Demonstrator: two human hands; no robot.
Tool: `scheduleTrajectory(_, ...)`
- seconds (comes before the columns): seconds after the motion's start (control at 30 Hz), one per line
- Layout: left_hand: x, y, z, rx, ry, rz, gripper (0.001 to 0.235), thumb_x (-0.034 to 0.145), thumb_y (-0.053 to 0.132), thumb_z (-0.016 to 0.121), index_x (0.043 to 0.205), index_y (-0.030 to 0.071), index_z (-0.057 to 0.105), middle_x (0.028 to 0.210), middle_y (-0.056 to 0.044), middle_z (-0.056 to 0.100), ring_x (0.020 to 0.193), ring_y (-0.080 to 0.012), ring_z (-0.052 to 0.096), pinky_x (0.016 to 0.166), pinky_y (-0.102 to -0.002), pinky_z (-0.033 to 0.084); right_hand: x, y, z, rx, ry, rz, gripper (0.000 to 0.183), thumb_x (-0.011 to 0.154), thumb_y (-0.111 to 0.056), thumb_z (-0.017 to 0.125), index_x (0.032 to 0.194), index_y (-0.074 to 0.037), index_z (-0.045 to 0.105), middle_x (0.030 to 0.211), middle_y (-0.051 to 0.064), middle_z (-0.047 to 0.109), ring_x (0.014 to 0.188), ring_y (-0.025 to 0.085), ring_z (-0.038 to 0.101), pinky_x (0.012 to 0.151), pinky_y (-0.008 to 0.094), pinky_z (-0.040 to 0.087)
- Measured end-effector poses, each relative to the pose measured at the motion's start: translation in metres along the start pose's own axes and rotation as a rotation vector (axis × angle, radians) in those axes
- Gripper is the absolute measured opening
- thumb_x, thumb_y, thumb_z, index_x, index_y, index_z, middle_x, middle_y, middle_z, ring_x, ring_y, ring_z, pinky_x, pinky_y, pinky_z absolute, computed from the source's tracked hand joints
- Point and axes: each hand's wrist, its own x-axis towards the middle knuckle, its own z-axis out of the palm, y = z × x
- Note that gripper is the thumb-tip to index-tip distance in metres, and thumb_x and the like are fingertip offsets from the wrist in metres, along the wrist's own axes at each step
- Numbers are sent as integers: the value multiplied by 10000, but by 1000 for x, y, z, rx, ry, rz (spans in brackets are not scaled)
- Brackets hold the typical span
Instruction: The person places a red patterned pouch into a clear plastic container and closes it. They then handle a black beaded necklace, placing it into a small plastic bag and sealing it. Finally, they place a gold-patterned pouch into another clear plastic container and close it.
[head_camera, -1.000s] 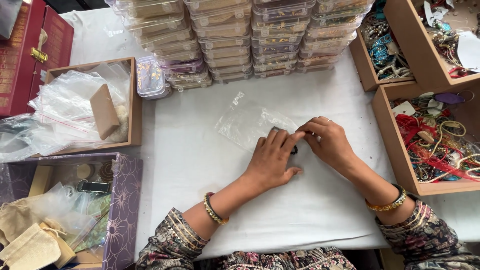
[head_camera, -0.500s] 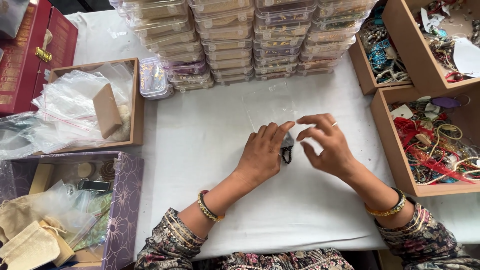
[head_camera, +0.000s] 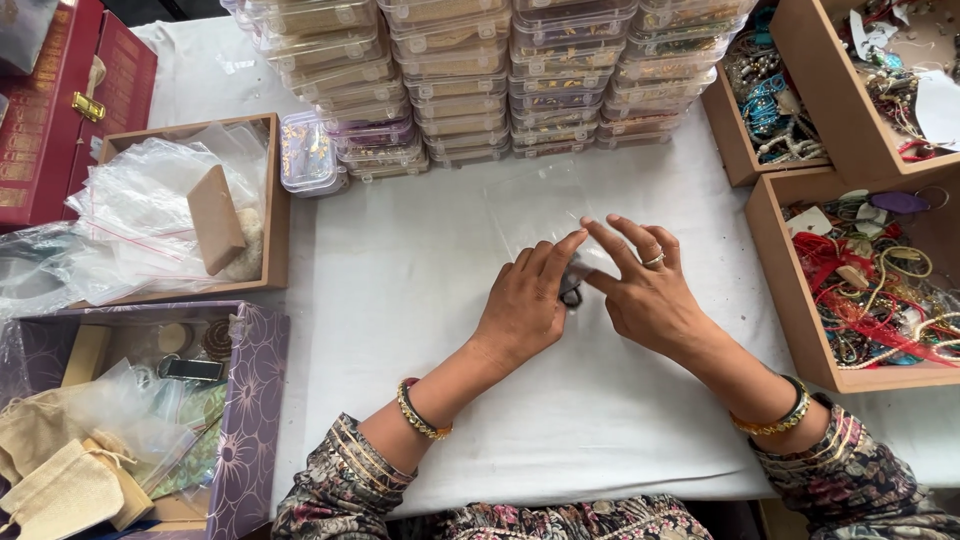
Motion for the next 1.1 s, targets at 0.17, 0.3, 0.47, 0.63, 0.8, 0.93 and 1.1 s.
scheduleTrajectory(0.17,0,0,-2,-2,-12,-8,929,768,-51,648,1577,201,267,1187,-69,545,1042,-254,589,855,-410,501,-12,4,16,108,-79,38,334,727,-5,705,957,-230,795,1501,47,513,1466,278,344,1166,521,252)
scheduleTrajectory(0.3,-1,-3,0,-1,-2,14,945,757,-55,631,1587,196,255,1204,-70,542,1052,-253,586,864,-402,502,-3,-5,8,32,-121,25,455,700,-15,706,1103,-206,800,1505,102,503,1438,315,343,1112,534,248)
scheduleTrajectory(0.47,0,0,-1,30,-14,17,924,783,30,668,1589,204,252,1214,-62,543,1063,-242,582,868,-400,497,-8,8,12,65,-100,90,341,775,-40,688,1055,-211,781,1446,31,563,1433,262,429,1142,500,336)
scheduleTrajectory(0.63,-1,2,1,84,-44,30,943,796,163,750,1588,214,241,1223,-73,524,1103,-251,556,884,-417,481,0,15,3,241,-211,120,518,714,-191,777,1213,-75,696,1369,82,599,1333,290,480,1023,502,416)
scheduleTrajectory(0.8,-2,6,4,117,-65,12,1008,744,278,824,1563,230,239,1222,-82,506,1139,-276,513,878,-452,441,-1,15,1,90,-106,29,542,703,38,655,1222,-99,727,1272,41,706,1222,217,616,892,396,525)
scheduleTrajectory(0.93,-4,10,4,163,-50,21,1023,728,305,840,1554,233,241,1224,-88,489,1122,-275,501,849,-448,432,-6,18,4,182,101,-7,165,873,-33,752,1011,-124,746,1057,-6,755,1049,171,681,810,360,533)
scheduleTrajectory(1.1,-3,4,-4,291,64,92,654,850,47,701,1469,176,532,1135,-8,651,1032,-177,566,875,-359,453,-19,24,13,426,343,93,136,950,-36,777,1020,-112,689,1052,2,753,1058,154,706,896,338,575)
